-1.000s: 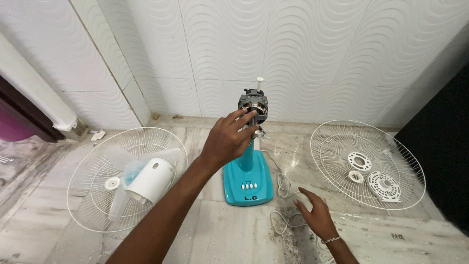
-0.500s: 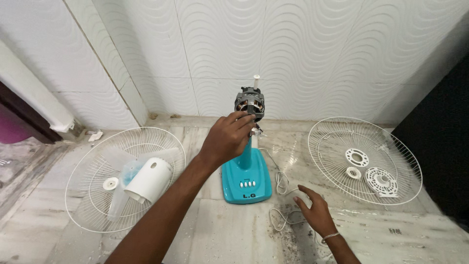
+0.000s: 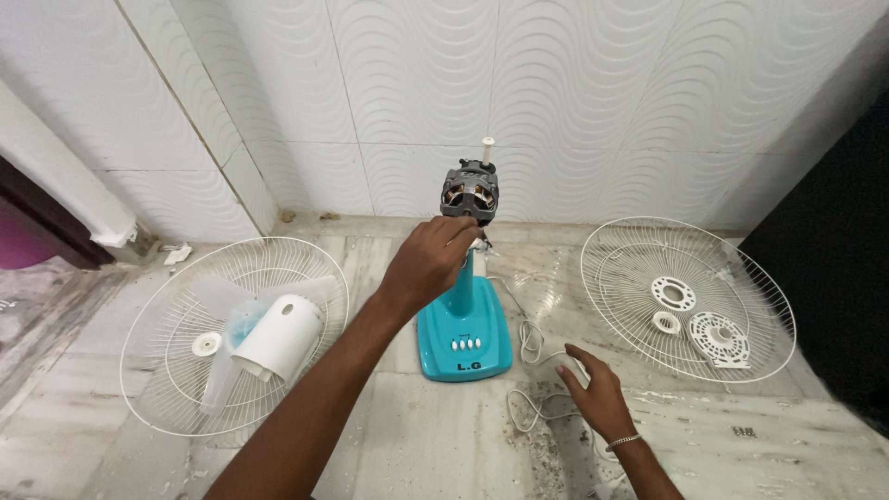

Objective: The person assembles a pedestal fan by attaching the motor housing to the base, securing the rear grille, and tightening the assembly with a screwdriver. The fan blades and front cage remain detached on the floor.

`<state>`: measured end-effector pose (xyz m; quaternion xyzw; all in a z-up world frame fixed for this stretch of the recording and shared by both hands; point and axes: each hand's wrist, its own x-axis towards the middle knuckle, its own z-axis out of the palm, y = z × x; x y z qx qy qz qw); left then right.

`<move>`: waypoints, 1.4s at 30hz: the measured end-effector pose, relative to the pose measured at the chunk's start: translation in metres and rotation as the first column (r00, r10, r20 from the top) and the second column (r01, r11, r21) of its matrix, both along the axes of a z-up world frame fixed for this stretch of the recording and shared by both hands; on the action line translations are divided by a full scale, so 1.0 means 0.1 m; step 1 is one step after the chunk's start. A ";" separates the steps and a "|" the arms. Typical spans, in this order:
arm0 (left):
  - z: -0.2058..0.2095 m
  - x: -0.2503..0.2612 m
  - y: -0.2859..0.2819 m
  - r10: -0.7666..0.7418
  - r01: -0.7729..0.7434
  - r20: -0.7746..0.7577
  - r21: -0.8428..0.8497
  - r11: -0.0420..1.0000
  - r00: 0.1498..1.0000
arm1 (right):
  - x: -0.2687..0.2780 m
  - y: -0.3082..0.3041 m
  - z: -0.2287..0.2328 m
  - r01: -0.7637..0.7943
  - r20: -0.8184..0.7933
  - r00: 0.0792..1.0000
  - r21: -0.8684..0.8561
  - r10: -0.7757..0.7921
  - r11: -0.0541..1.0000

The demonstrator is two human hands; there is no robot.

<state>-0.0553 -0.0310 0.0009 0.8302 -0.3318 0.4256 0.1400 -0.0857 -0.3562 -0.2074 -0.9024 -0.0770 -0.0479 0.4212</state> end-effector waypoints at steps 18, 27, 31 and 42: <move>0.00 0.02 0.02 -0.001 -0.001 -0.015 -0.091 0.996 1.000 | 0.04 0.01 -0.04 0.017 -0.041 0.999 -0.033 -0.019 0.999; 0.00 0.04 -0.01 0.037 -0.039 -0.027 -0.081 0.996 0.999 | 0.04 0.00 -0.01 0.022 -0.084 0.996 -0.037 -0.025 0.999; 0.00 0.00 -0.01 0.022 -0.029 -0.046 -0.160 0.987 0.999 | 0.03 0.00 -0.03 0.022 -0.062 0.998 -0.024 -0.023 0.999; -0.17 -0.15 0.00 0.039 -0.069 -0.106 -0.297 0.953 0.994 | 0.07 -0.09 -0.05 0.049 -0.050 0.998 0.044 -0.047 0.998</move>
